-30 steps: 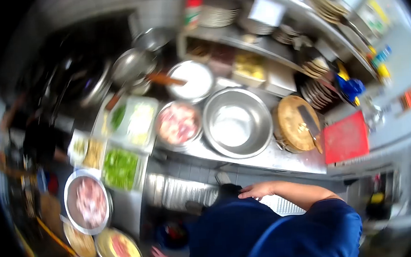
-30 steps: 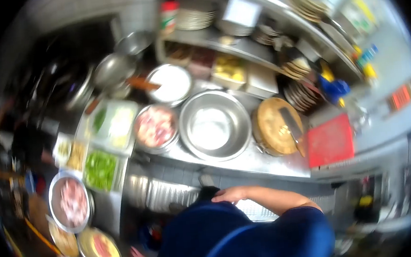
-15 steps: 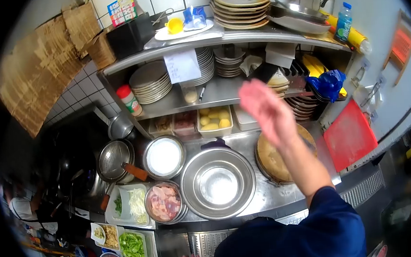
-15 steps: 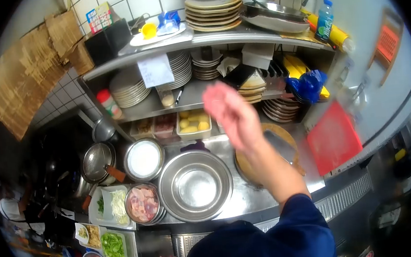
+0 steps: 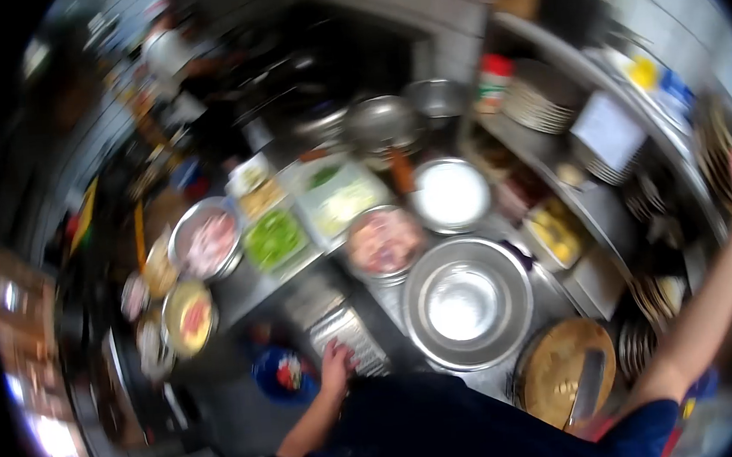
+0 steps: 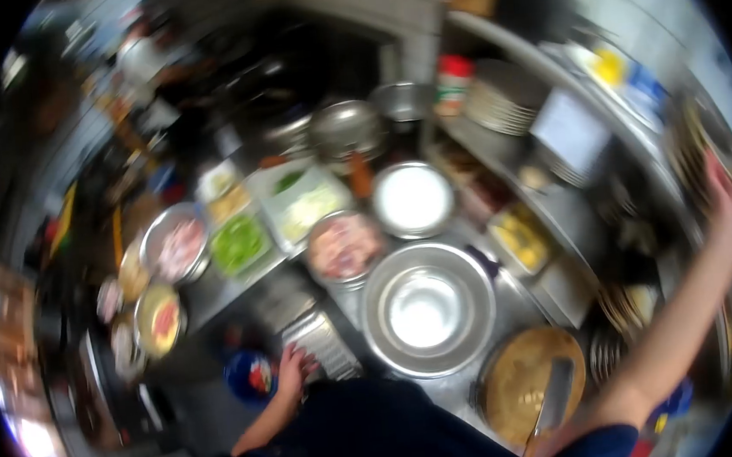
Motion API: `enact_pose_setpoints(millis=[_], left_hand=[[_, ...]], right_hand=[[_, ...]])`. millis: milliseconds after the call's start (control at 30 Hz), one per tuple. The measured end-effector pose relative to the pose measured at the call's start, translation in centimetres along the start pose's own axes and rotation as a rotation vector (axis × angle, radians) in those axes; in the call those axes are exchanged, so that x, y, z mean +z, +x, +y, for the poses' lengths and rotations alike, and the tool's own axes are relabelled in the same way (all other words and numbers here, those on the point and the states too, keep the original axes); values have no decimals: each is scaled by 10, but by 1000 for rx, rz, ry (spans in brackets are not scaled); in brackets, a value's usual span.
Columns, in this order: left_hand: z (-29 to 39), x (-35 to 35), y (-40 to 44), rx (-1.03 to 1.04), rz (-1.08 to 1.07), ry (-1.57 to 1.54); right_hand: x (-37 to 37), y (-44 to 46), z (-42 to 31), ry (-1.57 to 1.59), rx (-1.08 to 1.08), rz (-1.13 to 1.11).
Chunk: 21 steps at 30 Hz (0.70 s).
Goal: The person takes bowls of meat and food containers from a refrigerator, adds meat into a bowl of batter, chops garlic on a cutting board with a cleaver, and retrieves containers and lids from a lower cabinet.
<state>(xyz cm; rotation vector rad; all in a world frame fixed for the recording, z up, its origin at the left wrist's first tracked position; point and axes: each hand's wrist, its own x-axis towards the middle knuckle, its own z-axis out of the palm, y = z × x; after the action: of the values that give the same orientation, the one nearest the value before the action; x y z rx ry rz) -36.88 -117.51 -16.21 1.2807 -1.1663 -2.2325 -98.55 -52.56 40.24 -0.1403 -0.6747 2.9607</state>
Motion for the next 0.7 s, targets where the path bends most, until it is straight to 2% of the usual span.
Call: enact_pose_setpoints(millis=[100, 367, 567, 700], left_hand=[[-7, -14, -11, 43, 75, -63], [1, -37, -49, 123, 191, -161], [-6, -58, -54, 126, 228, -202], [-1, -90, -27, 158, 197, -174]], right_hand=[[-21, 26, -7, -299, -150, 12], [-38, 24, -11, -739, -409, 7], [-38, -36, -19, -1127, -659, -41], [-34, -112, -21, -1345, -861, -151]])
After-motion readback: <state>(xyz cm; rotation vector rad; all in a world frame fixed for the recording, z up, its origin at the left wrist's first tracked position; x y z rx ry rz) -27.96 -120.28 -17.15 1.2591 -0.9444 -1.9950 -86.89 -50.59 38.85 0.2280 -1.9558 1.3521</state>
